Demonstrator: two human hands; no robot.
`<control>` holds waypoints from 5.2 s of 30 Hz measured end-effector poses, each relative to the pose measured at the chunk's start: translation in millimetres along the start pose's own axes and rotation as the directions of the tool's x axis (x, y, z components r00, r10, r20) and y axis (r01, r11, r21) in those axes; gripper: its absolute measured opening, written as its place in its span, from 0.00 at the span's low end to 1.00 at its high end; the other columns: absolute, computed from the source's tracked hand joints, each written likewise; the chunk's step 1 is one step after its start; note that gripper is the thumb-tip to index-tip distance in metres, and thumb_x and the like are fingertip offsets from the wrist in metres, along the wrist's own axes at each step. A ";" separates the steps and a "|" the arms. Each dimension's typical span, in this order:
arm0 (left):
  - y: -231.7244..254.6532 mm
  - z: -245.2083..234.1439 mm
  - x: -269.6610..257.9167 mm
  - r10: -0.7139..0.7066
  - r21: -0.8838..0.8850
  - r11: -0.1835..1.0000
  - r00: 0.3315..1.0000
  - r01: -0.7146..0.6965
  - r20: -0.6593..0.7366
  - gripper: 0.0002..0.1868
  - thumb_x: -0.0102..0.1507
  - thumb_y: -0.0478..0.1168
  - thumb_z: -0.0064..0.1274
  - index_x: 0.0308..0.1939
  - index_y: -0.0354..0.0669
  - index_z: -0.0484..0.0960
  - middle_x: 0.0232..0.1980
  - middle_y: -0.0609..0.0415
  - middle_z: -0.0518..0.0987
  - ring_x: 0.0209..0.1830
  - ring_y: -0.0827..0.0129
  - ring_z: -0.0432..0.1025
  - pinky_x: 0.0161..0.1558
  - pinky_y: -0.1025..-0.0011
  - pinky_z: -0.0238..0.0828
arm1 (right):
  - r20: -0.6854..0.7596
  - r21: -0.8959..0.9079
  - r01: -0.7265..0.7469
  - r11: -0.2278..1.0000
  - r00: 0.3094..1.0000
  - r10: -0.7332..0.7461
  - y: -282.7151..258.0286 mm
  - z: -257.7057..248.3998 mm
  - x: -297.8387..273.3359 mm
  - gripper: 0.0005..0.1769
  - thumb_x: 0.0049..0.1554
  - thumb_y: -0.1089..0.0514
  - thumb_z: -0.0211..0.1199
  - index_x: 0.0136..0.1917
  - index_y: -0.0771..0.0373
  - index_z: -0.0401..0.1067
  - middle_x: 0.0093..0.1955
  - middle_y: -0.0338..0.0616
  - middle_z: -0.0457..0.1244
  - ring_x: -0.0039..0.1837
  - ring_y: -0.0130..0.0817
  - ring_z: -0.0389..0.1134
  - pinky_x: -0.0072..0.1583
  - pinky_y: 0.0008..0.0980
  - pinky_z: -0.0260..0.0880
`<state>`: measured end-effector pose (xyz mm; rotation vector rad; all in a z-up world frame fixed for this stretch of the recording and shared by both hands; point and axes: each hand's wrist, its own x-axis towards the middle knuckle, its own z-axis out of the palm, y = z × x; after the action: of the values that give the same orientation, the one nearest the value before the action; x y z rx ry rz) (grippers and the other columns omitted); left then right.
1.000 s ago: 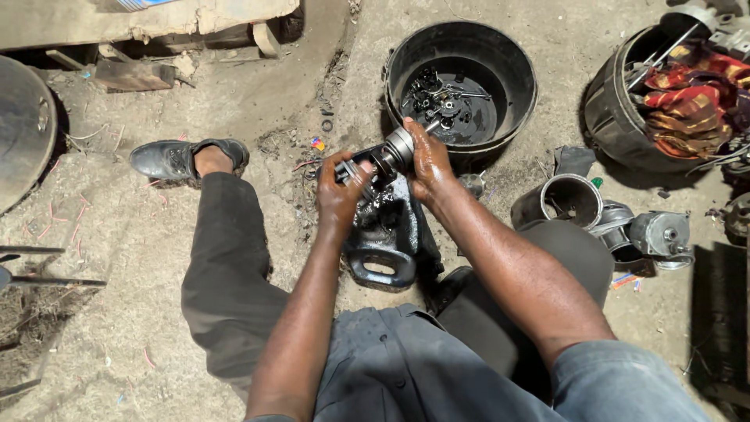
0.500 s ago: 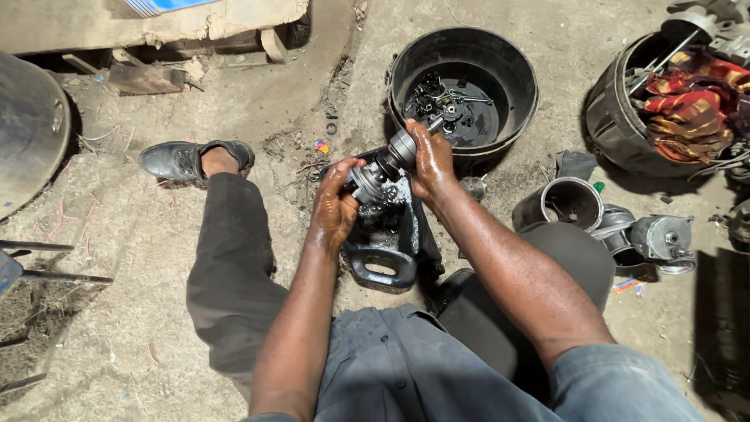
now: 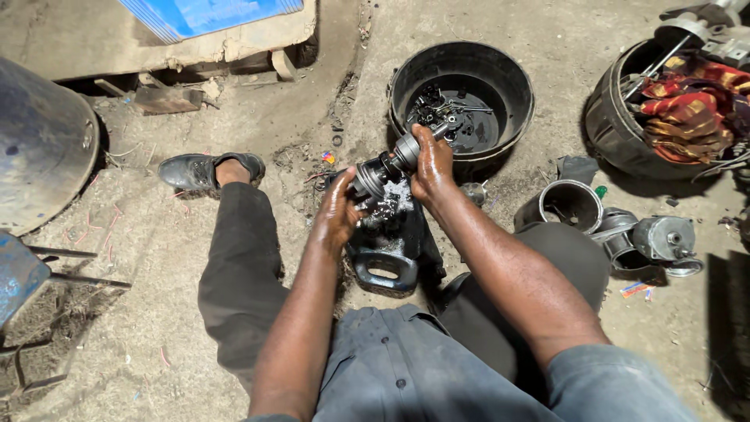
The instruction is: The person is cleaning engine parts using a liquid from a container. They scrub and rinse the parts, placing them into a bucket after cleaning.
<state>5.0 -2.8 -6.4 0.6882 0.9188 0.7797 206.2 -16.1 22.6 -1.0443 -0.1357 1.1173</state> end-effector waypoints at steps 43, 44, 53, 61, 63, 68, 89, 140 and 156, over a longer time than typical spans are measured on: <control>51.3 69.3 -63.5 0.132 0.298 0.946 0.991 -0.127 0.005 0.33 0.57 0.57 0.63 0.59 0.49 0.71 0.51 0.52 0.77 0.41 0.66 0.79 0.36 0.60 0.87 | 0.134 0.141 0.036 0.989 0.990 -0.055 -26.1 -4.7 -9.7 0.32 0.49 0.46 0.76 0.57 0.65 0.67 0.56 0.53 0.63 0.62 0.47 0.61 0.78 0.66 0.46; 60.7 72.8 -66.1 0.135 0.335 0.934 0.991 -0.128 0.001 0.33 0.55 0.58 0.63 0.59 0.52 0.72 0.51 0.54 0.78 0.40 0.67 0.79 0.35 0.62 0.86 | 0.094 0.103 -0.005 0.995 0.996 -0.005 -27.0 0.1 -9.8 0.32 0.50 0.46 0.75 0.59 0.64 0.67 0.58 0.50 0.63 0.64 0.42 0.59 0.78 0.64 0.38; 99.9 75.8 -51.0 0.053 0.541 0.839 0.998 -0.054 0.018 0.34 0.57 0.59 0.64 0.59 0.44 0.74 0.47 0.54 0.81 0.36 0.70 0.78 0.34 0.62 0.86 | 0.071 0.164 -0.079 0.983 0.995 0.068 -17.2 -0.8 -6.7 0.26 0.52 0.43 0.68 0.57 0.61 0.70 0.48 0.44 0.67 0.49 0.40 0.70 0.63 0.56 0.67; 114.4 57.7 -22.6 -0.075 0.541 0.839 0.997 0.050 0.024 0.34 0.56 0.59 0.62 0.60 0.46 0.76 0.48 0.56 0.80 0.40 0.67 0.79 0.36 0.60 0.85 | 0.178 0.177 -0.068 0.982 0.983 0.036 -14.9 -3.6 -10.0 0.21 0.59 0.47 0.67 0.59 0.60 0.69 0.49 0.46 0.67 0.51 0.41 0.72 0.59 0.52 0.76; 117.7 58.3 -6.8 -0.093 0.516 0.854 0.995 0.068 0.022 0.33 0.56 0.61 0.62 0.60 0.48 0.77 0.49 0.57 0.81 0.42 0.68 0.79 0.37 0.60 0.85 | 0.210 0.147 -0.025 0.989 0.978 -0.007 -21.1 -3.5 -6.4 0.21 0.56 0.47 0.66 0.60 0.53 0.70 0.49 0.41 0.68 0.51 0.38 0.72 0.58 0.52 0.73; 99.0 37.8 4.8 -0.145 0.394 0.916 0.979 0.078 0.143 0.36 0.58 0.64 0.60 0.62 0.47 0.77 0.50 0.50 0.79 0.43 0.64 0.75 0.37 0.62 0.84 | 0.184 0.000 0.016 1.000 0.983 -0.015 -24.5 3.7 -13.0 0.26 0.58 0.38 0.64 0.63 0.54 0.71 0.56 0.41 0.69 0.56 0.36 0.71 0.60 0.48 0.68; 130.7 32.4 56.2 -0.251 0.530 0.847 0.914 0.047 0.320 0.39 0.55 0.66 0.60 0.61 0.46 0.75 0.52 0.52 0.81 0.47 0.66 0.77 0.36 0.63 0.82 | 0.174 -0.016 0.096 0.995 0.981 -0.091 -33.2 29.9 -13.5 0.31 0.67 0.34 0.46 0.59 0.63 0.72 0.52 0.55 0.69 0.48 0.42 0.73 0.48 0.39 0.76; 55.6 30.8 25.9 -0.244 0.494 0.845 0.970 0.203 0.018 0.28 0.59 0.51 0.57 0.56 0.34 0.79 0.45 0.43 0.80 0.39 0.56 0.73 0.41 0.56 0.72 | -0.012 -0.055 -0.353 0.934 0.936 0.353 15.7 2.4 -20.4 0.17 0.59 0.43 0.58 0.53 0.54 0.76 0.53 0.42 0.68 0.54 0.38 0.68 0.52 0.45 0.69; 67.8 16.3 48.8 0.353 0.632 0.599 0.870 -0.492 0.343 0.25 0.65 0.52 0.62 0.58 0.38 0.78 0.53 0.49 0.83 0.52 0.62 0.77 0.52 0.63 0.74 | -0.042 -0.131 -0.156 0.979 0.988 0.151 -8.7 23.7 -24.0 0.29 0.54 0.43 0.67 0.64 0.60 0.73 0.58 0.49 0.69 0.60 0.43 0.69 0.61 0.37 0.67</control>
<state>18.8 71.0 33.8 1.6985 0.8818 0.7501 187.1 -20.7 51.4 -1.2081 -0.1071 1.2435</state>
